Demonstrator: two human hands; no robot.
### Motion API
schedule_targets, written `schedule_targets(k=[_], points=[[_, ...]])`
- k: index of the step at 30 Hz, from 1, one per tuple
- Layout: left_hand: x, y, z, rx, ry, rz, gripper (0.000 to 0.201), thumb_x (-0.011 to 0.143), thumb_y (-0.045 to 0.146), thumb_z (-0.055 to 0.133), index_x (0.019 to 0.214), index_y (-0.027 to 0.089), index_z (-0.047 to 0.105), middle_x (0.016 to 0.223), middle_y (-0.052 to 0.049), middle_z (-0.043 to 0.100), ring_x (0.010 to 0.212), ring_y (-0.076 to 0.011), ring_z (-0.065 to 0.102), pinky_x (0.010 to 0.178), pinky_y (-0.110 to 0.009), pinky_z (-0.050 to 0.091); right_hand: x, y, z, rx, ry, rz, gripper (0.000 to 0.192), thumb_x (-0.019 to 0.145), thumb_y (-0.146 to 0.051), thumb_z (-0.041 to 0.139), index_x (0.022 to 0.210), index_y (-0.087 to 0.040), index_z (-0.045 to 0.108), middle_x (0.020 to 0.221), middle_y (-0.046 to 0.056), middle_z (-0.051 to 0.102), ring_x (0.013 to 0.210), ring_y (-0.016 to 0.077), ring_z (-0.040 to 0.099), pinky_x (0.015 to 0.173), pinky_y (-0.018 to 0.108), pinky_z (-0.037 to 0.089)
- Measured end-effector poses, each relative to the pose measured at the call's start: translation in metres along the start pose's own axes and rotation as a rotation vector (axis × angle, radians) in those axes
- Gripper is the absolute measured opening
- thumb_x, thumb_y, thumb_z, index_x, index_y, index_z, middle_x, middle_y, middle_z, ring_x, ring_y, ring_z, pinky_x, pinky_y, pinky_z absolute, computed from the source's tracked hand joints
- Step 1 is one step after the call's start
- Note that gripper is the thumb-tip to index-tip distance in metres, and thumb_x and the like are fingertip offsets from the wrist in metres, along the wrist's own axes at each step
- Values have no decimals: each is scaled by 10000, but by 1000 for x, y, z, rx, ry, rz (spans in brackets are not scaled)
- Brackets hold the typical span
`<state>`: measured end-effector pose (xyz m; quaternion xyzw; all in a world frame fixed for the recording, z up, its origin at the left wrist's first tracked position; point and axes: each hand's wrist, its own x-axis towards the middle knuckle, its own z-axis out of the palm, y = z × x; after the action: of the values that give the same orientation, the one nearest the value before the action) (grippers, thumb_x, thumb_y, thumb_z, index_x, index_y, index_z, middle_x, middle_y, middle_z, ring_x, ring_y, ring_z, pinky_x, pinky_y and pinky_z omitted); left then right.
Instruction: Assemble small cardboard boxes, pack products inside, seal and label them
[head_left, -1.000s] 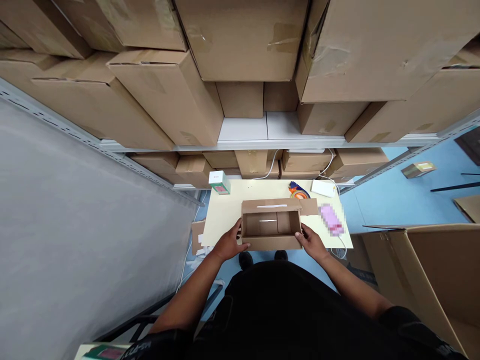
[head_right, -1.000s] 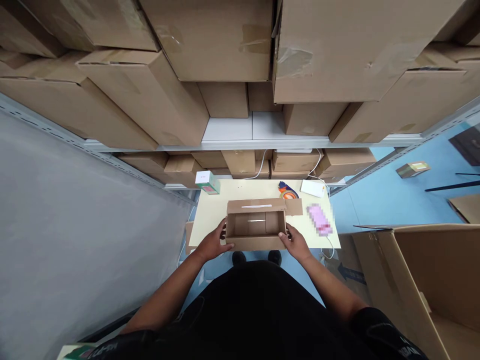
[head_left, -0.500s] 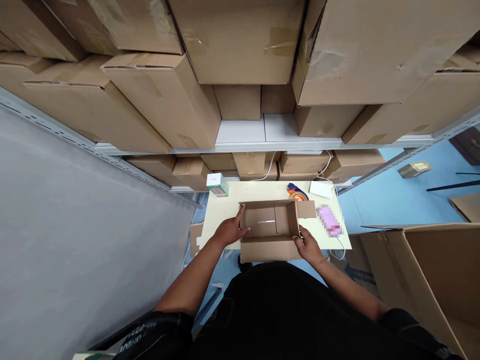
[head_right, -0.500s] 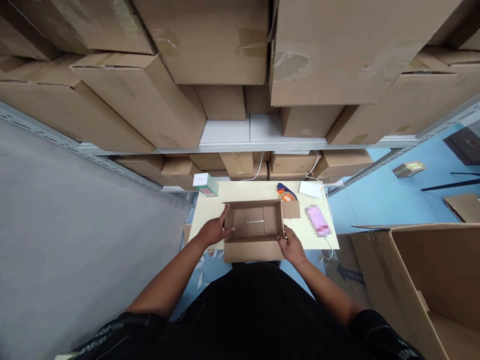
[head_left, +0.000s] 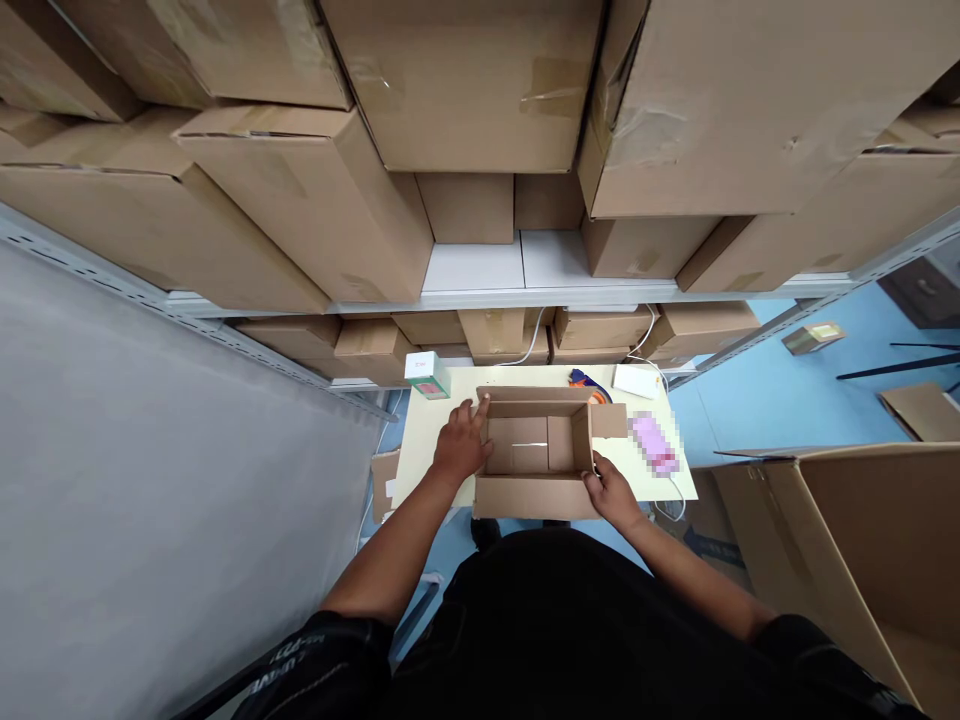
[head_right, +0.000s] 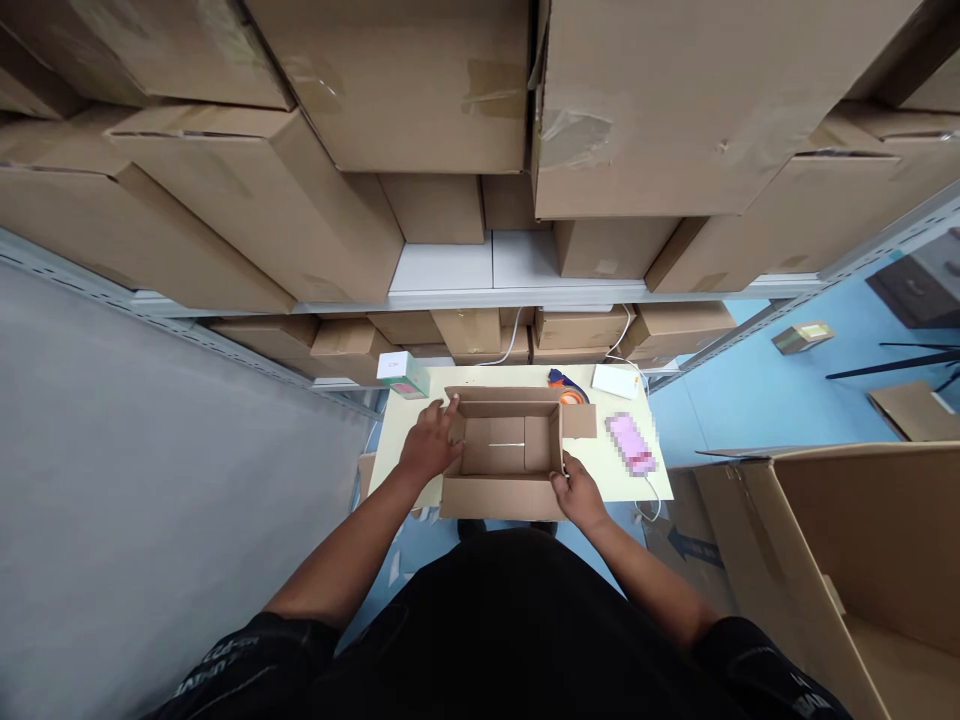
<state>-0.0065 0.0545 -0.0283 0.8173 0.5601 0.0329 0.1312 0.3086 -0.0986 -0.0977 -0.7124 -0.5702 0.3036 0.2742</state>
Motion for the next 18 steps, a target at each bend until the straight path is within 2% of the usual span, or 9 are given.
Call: schedule_targets(k=[2, 3, 6, 10, 14, 18], points=[[7, -3, 1, -71, 44, 52, 1039, 794, 293, 760, 1656, 223, 183, 1651, -192, 274, 1473, -388, 359, 1126, -450, 409, 0, -1, 0, -9, 8, -3, 562, 942, -421, 473, 1408, -126, 579, 1384, 192, 641, 1321, 316, 588, 1138, 483, 461], [11, -6, 3, -125, 29, 55, 1054, 787, 265, 757, 1658, 220, 165, 1657, -187, 260, 1480, -380, 356, 1142, -447, 400, 0, -1, 0, -12, 13, -5, 564, 939, -420, 476, 1409, -125, 578, 1386, 193, 640, 1324, 318, 586, 1142, 487, 456], [23, -13, 11, -280, -55, -14, 1022, 795, 233, 723, 1657, 230, 173, 1611, -173, 323, 1445, -355, 419, 1129, -435, 425, -1, -1, 1, -11, 16, -24, 561, 934, -410, 484, 1412, -131, 574, 1375, 187, 651, 1316, 312, 593, 1150, 491, 449], [32, -23, 27, -445, -82, -72, 824, 784, 224, 702, 1555, 184, 415, 1473, -146, 438, 1358, -295, 506, 1119, -377, 440, -2, -5, 0, -4, 9, 0, 559, 940, -409, 484, 1419, -132, 563, 1389, 186, 643, 1319, 309, 591, 1145, 487, 450], [32, -27, 39, -562, 9, -77, 548, 839, 194, 619, 1386, 203, 587, 1253, -86, 534, 1161, -222, 613, 1072, -352, 474, -1, -15, -3, -4, 17, 77, 559, 960, -459, 459, 1391, -123, 577, 1366, 191, 652, 1284, 310, 612, 1121, 471, 464], [29, -24, 41, -631, 138, -131, 464, 835, 203, 626, 1297, 166, 615, 1259, -109, 493, 1169, -229, 601, 1113, -381, 458, 2, -25, -10, 28, 4, 144, 510, 983, -475, 408, 1315, -155, 625, 1256, 155, 712, 1173, 296, 668, 1036, 438, 508]])
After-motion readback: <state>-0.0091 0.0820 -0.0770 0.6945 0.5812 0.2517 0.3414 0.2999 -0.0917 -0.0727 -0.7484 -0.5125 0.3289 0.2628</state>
